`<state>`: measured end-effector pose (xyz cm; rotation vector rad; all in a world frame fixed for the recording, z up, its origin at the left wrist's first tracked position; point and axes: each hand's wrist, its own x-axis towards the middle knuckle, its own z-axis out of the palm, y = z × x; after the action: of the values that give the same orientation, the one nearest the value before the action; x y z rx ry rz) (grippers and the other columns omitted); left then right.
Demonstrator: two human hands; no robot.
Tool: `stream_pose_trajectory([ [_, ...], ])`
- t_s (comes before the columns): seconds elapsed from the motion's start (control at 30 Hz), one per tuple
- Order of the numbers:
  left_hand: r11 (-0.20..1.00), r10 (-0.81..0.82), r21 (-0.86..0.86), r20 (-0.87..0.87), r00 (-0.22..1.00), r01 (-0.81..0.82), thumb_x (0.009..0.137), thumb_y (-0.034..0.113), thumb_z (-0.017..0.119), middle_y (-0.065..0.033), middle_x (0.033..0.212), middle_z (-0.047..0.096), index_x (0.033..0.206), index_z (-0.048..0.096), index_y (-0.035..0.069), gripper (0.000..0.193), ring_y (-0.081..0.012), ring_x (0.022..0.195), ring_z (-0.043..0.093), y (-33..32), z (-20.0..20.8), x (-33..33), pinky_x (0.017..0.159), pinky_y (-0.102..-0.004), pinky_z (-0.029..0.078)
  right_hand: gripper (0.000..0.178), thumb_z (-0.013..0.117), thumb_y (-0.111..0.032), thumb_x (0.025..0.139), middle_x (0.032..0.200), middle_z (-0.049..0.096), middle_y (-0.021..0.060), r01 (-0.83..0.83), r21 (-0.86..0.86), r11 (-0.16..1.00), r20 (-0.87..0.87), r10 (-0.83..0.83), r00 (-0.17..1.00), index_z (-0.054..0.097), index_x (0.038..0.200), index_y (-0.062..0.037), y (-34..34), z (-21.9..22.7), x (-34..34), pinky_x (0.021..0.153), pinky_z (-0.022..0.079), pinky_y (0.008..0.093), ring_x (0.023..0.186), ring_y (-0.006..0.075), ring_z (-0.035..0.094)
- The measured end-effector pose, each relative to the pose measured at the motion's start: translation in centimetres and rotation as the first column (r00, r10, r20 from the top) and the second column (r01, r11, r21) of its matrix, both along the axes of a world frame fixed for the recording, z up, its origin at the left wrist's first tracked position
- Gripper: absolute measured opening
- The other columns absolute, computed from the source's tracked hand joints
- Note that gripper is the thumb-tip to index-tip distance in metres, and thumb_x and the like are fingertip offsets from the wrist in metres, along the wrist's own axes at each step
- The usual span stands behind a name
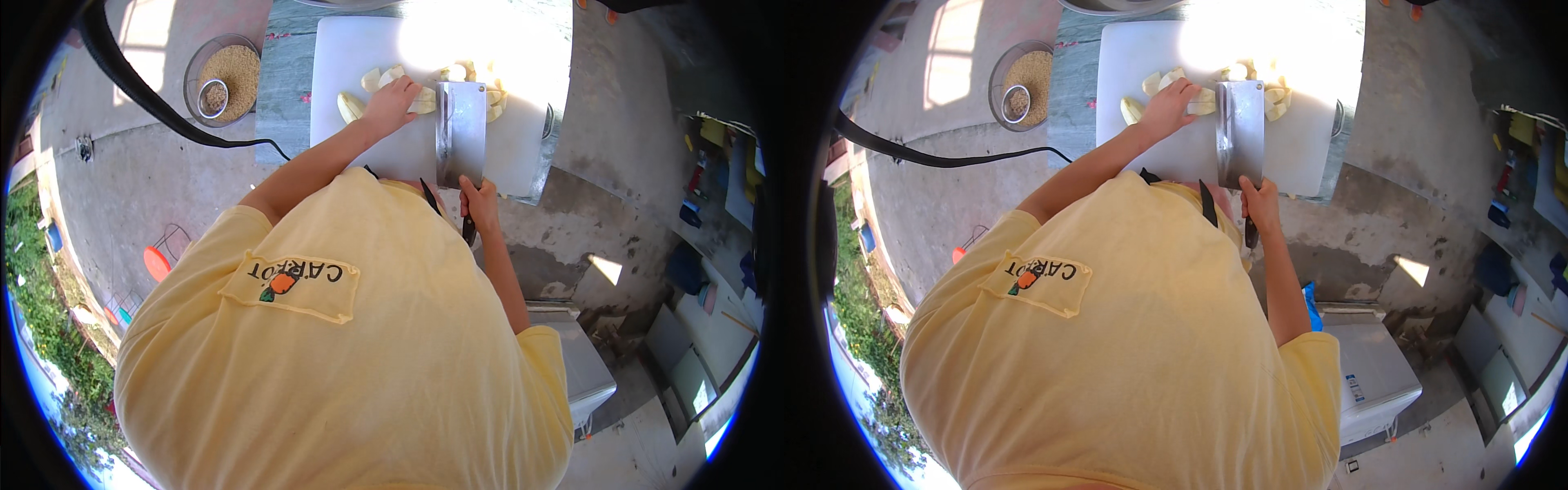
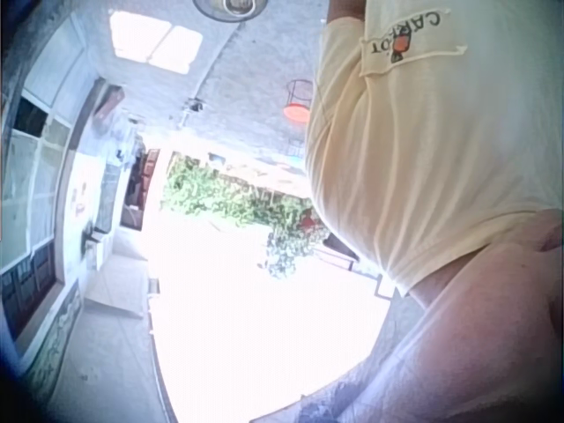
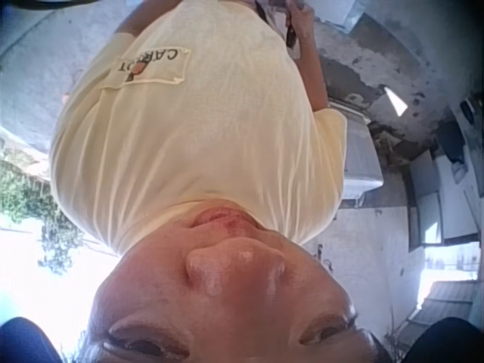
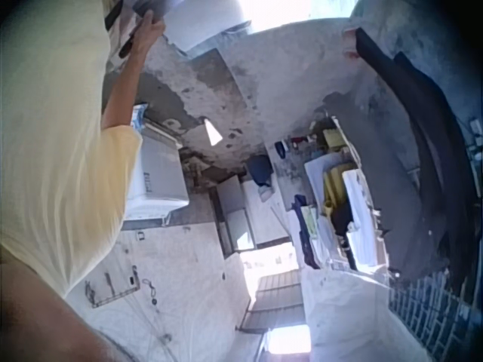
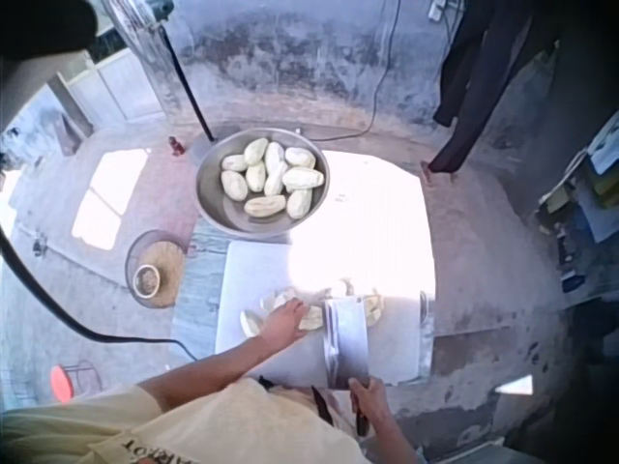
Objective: The person peels eggplants using a peeler, discards the peels into a bowl, and then washes the peeled eggplants in a sink. After washing, the person slices the eggplants into smaller pieces on a cutting board using a knife.
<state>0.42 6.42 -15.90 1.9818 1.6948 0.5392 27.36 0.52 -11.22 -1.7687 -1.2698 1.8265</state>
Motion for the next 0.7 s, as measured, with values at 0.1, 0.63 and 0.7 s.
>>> stream_pose_trajectory([
  [0.1,1.000,-0.010,0.000,0.010,1.000,0.010,0.069,0.011,0.071,-0.0117,0.106,0.051,0.110,0.051,0.004,0.046,-0.0299,0.101,0.054,0.2,-0.5,0.1,0.085,-0.0383,0.047,0.034,0.058,-0.023,0.090,0.048,0.045,0.0021,0.001,-0.057,0.998,-0.027,-0.003,1.000,0.048,0.063,-0.0039,-0.3,-0.8,0.1,0.036,0.036,0.0267,0.036,0.0115,0.043],
  [0.63,0.971,0.225,0.093,-0.039,0.974,-0.221,0.067,0.014,0.075,-0.0091,0.114,0.050,0.116,0.054,0.009,0.053,-0.0280,0.104,0.051,-2.6,2.6,-3.7,0.093,-0.0414,0.041,0.026,0.055,-0.024,0.087,0.071,0.062,0.0198,-0.306,0.495,0.813,0.413,0.089,0.906,0.059,0.086,0.0012,1.9,-1.7,-4.4,0.061,0.046,0.0448,0.067,0.0384,0.060],
  [0.7,0.955,0.293,0.022,0.085,0.952,-0.296,0.067,0.015,0.075,-0.0086,0.119,0.049,0.118,0.054,0.012,0.056,-0.0280,0.109,0.049,-4.6,2.0,-6.4,0.094,-0.0420,0.041,0.027,0.054,-0.025,0.087,0.074,0.063,0.0216,-0.358,0.452,0.817,0.371,0.193,0.908,0.059,0.088,0.0006,2.2,-0.7,-5.1,0.065,0.046,0.0477,0.072,0.0420,0.060],
])
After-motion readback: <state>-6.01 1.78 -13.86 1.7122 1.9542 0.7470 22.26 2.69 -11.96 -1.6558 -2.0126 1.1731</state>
